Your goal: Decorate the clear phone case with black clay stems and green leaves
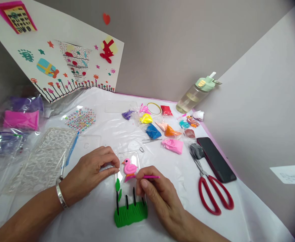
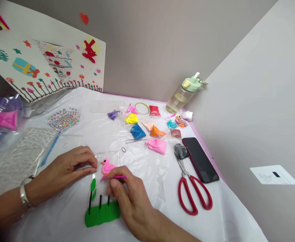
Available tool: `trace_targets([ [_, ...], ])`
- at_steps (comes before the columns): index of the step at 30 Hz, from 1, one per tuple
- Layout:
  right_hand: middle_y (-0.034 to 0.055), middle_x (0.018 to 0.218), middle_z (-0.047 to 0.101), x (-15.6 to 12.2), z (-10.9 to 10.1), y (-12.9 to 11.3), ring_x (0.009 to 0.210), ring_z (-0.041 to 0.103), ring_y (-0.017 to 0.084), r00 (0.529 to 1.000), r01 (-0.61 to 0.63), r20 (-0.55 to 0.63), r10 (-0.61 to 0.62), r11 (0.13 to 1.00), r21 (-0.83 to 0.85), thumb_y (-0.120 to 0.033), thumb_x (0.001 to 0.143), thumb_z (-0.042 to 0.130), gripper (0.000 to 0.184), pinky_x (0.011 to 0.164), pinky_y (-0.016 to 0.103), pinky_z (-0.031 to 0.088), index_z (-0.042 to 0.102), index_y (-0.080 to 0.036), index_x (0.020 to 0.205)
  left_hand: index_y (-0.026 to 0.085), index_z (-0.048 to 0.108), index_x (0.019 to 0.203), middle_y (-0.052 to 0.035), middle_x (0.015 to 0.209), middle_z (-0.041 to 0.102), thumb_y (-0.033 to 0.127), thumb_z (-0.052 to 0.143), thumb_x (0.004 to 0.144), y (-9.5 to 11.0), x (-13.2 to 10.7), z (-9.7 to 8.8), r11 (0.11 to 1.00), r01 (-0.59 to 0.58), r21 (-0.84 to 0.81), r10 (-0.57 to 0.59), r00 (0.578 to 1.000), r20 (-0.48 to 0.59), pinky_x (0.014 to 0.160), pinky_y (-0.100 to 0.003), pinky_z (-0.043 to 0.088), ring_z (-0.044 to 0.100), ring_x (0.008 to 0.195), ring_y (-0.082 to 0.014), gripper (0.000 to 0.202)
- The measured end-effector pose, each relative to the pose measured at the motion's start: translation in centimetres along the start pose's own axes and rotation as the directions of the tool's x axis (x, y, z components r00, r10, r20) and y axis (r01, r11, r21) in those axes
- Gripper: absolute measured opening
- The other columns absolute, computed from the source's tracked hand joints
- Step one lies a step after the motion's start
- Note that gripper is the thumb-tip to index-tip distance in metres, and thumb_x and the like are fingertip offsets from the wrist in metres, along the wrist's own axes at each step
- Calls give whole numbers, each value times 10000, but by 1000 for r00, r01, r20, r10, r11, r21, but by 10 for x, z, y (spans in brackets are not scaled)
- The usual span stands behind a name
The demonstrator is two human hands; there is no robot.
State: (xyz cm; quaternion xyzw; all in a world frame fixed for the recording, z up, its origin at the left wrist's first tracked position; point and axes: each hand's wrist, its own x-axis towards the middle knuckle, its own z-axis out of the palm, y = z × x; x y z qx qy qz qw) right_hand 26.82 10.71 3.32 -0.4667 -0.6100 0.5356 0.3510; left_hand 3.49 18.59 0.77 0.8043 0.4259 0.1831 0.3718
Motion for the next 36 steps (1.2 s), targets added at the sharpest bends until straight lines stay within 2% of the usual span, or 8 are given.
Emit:
trace_targets([
  [4, 12, 844, 589, -4, -5, -8, 757, 548, 137, 998, 54, -11, -55, 995, -83, -289, 1064, 403, 225, 703, 253, 459, 595, -217, 971, 252, 664, 839, 21, 884, 613, 334, 592, 952, 0, 0, 0, 1000, 2, 3, -2, 1000, 1, 735, -286, 392, 553, 843, -186, 157],
  [6, 25, 855, 592, -5, -7, -12, 766, 552, 144, 985, 171, 48, -165, 967, -186, -266, 1060, 397, 231, 715, 261, 469, 586, -208, 943, 250, 662, 837, 23, 882, 609, 329, 594, 951, 0, 1, 0, 1000, 3, 5, -3, 1000, -1, 730, -283, 391, 551, 837, -182, 154],
  [10, 35, 846, 590, -10, -7, -9, 745, 549, 149, 905, 425, 157, -396, 812, -399, -252, 1071, 352, 222, 677, 258, 478, 553, -193, 999, 248, 662, 841, 25, 890, 609, 314, 589, 949, 0, 0, 0, 1000, 0, 9, 0, 1000, -5, 747, -282, 397, 553, 858, -181, 146],
  [13, 9, 781, 577, -16, -5, -4, 665, 503, 137, 858, 501, 213, -467, 674, -542, -226, 1082, 313, 222, 648, 244, 468, 529, -182, 1055, 244, 661, 842, 25, 887, 607, 313, 585, 948, 1, 0, 0, 1000, 5, -1, -5, 1000, 0, 762, -285, 402, 558, 867, -180, 148],
  [20, 62, 911, 640, -18, -9, -13, 826, 571, 165, 820, 571, 428, -379, 590, -571, -251, 1097, 282, 310, 822, 262, 501, 562, -127, 1142, 238, 659, 836, 27, 878, 606, 304, 586, 945, 3, -1, -1, 1000, 2, 1, -2, 1000, -9, 755, -282, 404, 557, 855, -173, 148],
  [25, 70, 865, 655, -15, -6, -19, 772, 568, 170, 786, 618, 482, -388, 513, -595, -179, 1083, 295, 315, 759, 272, 517, 598, -115, 1030, 236, 657, 828, 29, 879, 610, 294, 597, 940, 2, 0, 0, 1000, -9, 1, 9, 1000, -20, 756, -278, 402, 556, 859, -171, 139],
  [31, 56, 781, 632, -13, -2, -16, 706, 561, 166, 775, 632, 481, -410, 487, -603, -234, 1094, 234, 434, 679, 257, 498, 623, -111, 947, 237, 655, 838, 31, 874, 606, 277, 592, 944, 1, -1, 0, 1000, -21, 13, 21, 1000, -24, 758, -274, 402, 557, 861, -167, 130],
  [36, 59, 779, 633, -11, 1, -10, 704, 552, 164, 768, 640, 478, -427, 466, -611, -202, 1092, 228, 439, 677, 252, 494, 630, -104, 944, 240, 656, 840, 32, 878, 609, 298, 592, 944, 2, -1, 0, 1000, -22, 18, 22, 1000, -21, 754, -274, 404, 559, 855, -167, 136],
])
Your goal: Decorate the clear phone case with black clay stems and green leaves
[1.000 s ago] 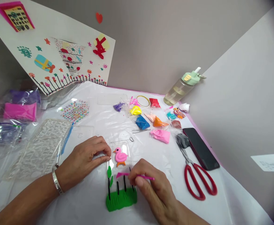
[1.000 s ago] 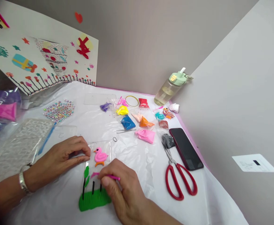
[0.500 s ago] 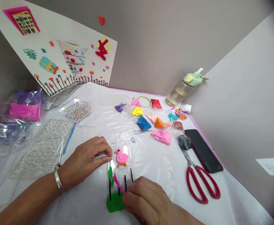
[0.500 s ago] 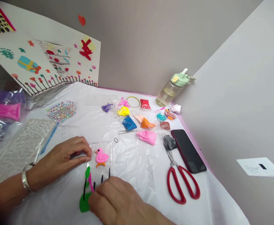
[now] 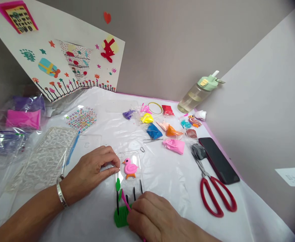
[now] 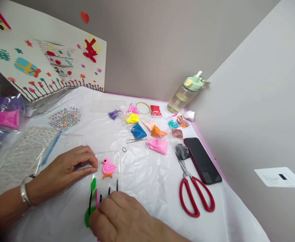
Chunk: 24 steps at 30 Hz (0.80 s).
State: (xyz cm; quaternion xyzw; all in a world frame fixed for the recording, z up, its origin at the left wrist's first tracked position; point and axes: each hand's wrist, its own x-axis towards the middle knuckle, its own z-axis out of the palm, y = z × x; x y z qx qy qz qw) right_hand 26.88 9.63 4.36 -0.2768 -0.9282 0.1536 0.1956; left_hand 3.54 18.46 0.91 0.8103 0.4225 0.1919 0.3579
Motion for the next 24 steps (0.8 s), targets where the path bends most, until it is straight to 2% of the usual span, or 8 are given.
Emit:
trace_targets([
  [9, 59, 824, 628, -4, 6, 1, 735, 530, 163, 999, -15, 47, 14, 1000, 15, -210, 1093, 249, 387, 704, 249, 493, 610, -127, 980, 235, 651, 834, 25, 868, 605, 306, 582, 947, 0, 2, 0, 1000, -3, 14, 3, 1000, 8, 745, -277, 398, 551, 854, -175, 150],
  [16, 56, 828, 625, -3, 7, 1, 726, 534, 162, 994, 16, 113, -11, 999, -44, -171, 1053, 420, 203, 698, 254, 480, 604, -138, 974, 238, 648, 833, 27, 871, 607, 297, 587, 943, 0, 1, 0, 1000, 1, 20, -1, 1000, 0, 742, -274, 399, 549, 842, -173, 139],
  [20, 45, 773, 605, 1, 8, 0, 675, 523, 164, 996, 68, 56, -64, 996, -63, -129, 1026, 456, 172, 668, 260, 463, 612, -119, 955, 236, 646, 835, 22, 869, 608, 303, 581, 947, 2, 1, 0, 1000, -1, 21, 1, 1000, 3, 744, -281, 403, 549, 842, -179, 146],
  [24, 56, 785, 609, 1, 10, 1, 681, 518, 168, 999, 40, -35, -40, 999, -10, -120, 1046, 367, 255, 662, 264, 459, 607, -115, 960, 235, 649, 838, 22, 871, 603, 304, 579, 949, 2, 1, -1, 1000, -5, 14, 5, 1000, 5, 741, -283, 404, 547, 842, -177, 148],
])
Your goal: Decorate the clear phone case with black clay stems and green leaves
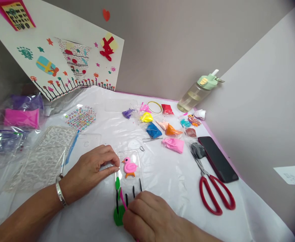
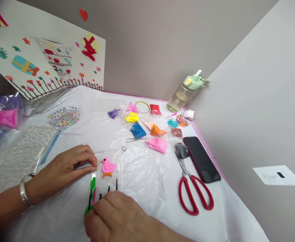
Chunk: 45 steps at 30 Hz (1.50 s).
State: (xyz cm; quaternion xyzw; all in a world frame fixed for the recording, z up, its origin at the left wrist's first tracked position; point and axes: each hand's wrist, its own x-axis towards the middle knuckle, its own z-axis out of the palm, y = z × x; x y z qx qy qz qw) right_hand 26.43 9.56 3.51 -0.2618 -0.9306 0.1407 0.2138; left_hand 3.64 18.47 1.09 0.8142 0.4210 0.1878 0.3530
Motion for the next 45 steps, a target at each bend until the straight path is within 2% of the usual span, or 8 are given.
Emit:
trace_targets([
  [3, 45, 765, 600, -2, 1, 0, 685, 509, 158, 989, -67, -128, 74, 996, 60, -89, 1024, 367, 238, 656, 254, 453, 586, -126, 937, 237, 651, 837, 25, 875, 601, 297, 582, 946, 0, 0, 0, 1000, 5, 1, -5, 1000, 0, 739, -282, 404, 548, 841, -174, 142],
  [5, 32, 734, 589, -3, 2, 0, 670, 501, 152, 980, -90, -170, 102, 993, 80, -56, 993, 391, 211, 636, 245, 445, 576, -130, 924, 238, 651, 835, 27, 875, 601, 289, 588, 943, 0, 0, 1, 1000, 10, 6, -10, 1000, 2, 738, -282, 403, 549, 839, -171, 135],
  [19, 41, 751, 611, 0, -2, 0, 677, 502, 149, 990, -97, -98, 104, 993, 67, -55, 1008, 379, 227, 633, 232, 471, 569, -141, 918, 234, 652, 841, 27, 870, 604, 293, 591, 949, -1, 0, 1, 1000, 5, 9, -5, 1000, 5, 748, -281, 398, 551, 852, -174, 137],
  [32, 46, 769, 619, 0, -1, 0, 693, 507, 152, 992, -75, -98, 81, 995, 70, -60, 1005, 387, 224, 650, 233, 475, 576, -132, 910, 237, 651, 842, 27, 870, 602, 299, 594, 953, -2, 1, 2, 1000, -2, 17, 2, 1000, -1, 747, -284, 402, 547, 849, -174, 139],
  [39, 40, 755, 602, -1, 1, 1, 674, 498, 148, 989, -51, -135, 61, 996, 74, -54, 993, 396, 215, 635, 233, 455, 567, -138, 892, 238, 652, 843, 20, 870, 606, 303, 579, 958, -2, 1, 2, 1000, -10, 23, 10, 1000, 6, 743, -286, 403, 547, 848, -180, 151],
  [45, 43, 804, 624, -3, 2, 1, 720, 521, 152, 993, -76, -88, 83, 994, 81, -78, 997, 407, 183, 672, 238, 472, 550, -160, 918, 239, 651, 836, 20, 874, 615, 309, 586, 948, -1, 1, 1, 1000, 0, 10, 0, 1000, -1, 741, -283, 407, 554, 840, -180, 147],
])
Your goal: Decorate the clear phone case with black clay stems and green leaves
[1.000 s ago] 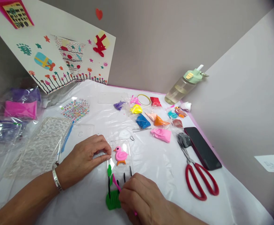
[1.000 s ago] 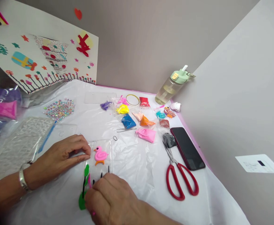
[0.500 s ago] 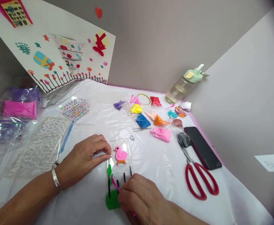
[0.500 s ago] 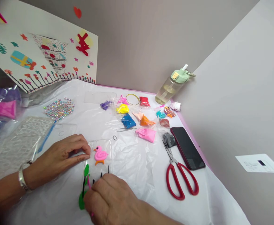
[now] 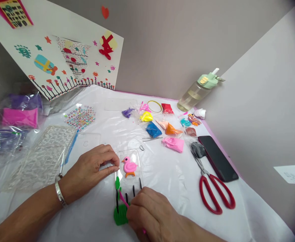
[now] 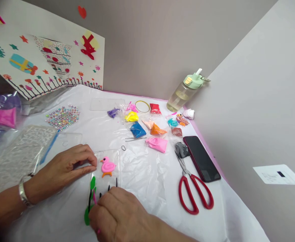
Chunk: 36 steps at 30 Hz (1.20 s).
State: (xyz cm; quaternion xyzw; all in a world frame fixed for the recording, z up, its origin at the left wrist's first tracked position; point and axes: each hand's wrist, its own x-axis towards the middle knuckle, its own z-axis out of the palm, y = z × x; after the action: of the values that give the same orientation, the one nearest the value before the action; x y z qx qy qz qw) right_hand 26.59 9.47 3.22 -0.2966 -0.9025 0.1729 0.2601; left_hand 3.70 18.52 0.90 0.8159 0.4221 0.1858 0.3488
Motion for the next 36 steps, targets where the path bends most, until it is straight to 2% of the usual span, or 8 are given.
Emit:
trace_targets([
  [11, 50, 777, 620, 0, -3, 0, 694, 507, 149, 1000, 27, 5, -27, 999, 28, -113, 1033, 378, 247, 658, 241, 467, 579, -130, 890, 234, 650, 833, 24, 867, 613, 305, 584, 949, 1, 1, -1, 1000, 2, -8, -2, 1000, 1, 740, -283, 404, 554, 840, -177, 152],
  [24, 39, 785, 602, 1, -4, -1, 711, 512, 154, 1000, 13, 7, -14, 995, 99, -180, 1070, 332, 279, 674, 248, 466, 548, -160, 895, 242, 659, 843, 32, 880, 613, 297, 593, 946, 1, 0, 0, 1000, 9, -14, -9, 1000, -5, 745, -279, 399, 550, 841, -170, 134],
  [29, 31, 746, 578, -1, -4, 1, 681, 499, 150, 993, 63, -111, -49, 990, 127, -159, 1064, 323, 280, 636, 249, 457, 549, -156, 899, 243, 658, 839, 33, 873, 612, 304, 589, 952, 0, -1, 0, 1000, 4, -7, -4, 1000, -4, 738, -276, 394, 546, 835, -170, 146],
  [34, 19, 732, 585, -6, -5, 1, 664, 527, 145, 992, 5, -124, 12, 991, 137, -137, 1039, 356, 218, 625, 251, 478, 567, -152, 984, 242, 657, 839, 33, 872, 613, 311, 588, 954, -1, 0, 0, 1000, 5, -5, -6, 1000, -4, 742, -272, 395, 549, 840, -170, 150],
  [36, 18, 729, 592, -7, -5, 0, 644, 542, 144, 981, -1, -193, 26, 992, 126, -87, 989, 393, 187, 603, 252, 489, 564, -150, 1027, 240, 655, 835, 32, 867, 609, 314, 587, 954, -1, 0, 0, 1000, 5, -3, -5, 1000, -5, 740, -271, 394, 549, 838, -170, 156],
])
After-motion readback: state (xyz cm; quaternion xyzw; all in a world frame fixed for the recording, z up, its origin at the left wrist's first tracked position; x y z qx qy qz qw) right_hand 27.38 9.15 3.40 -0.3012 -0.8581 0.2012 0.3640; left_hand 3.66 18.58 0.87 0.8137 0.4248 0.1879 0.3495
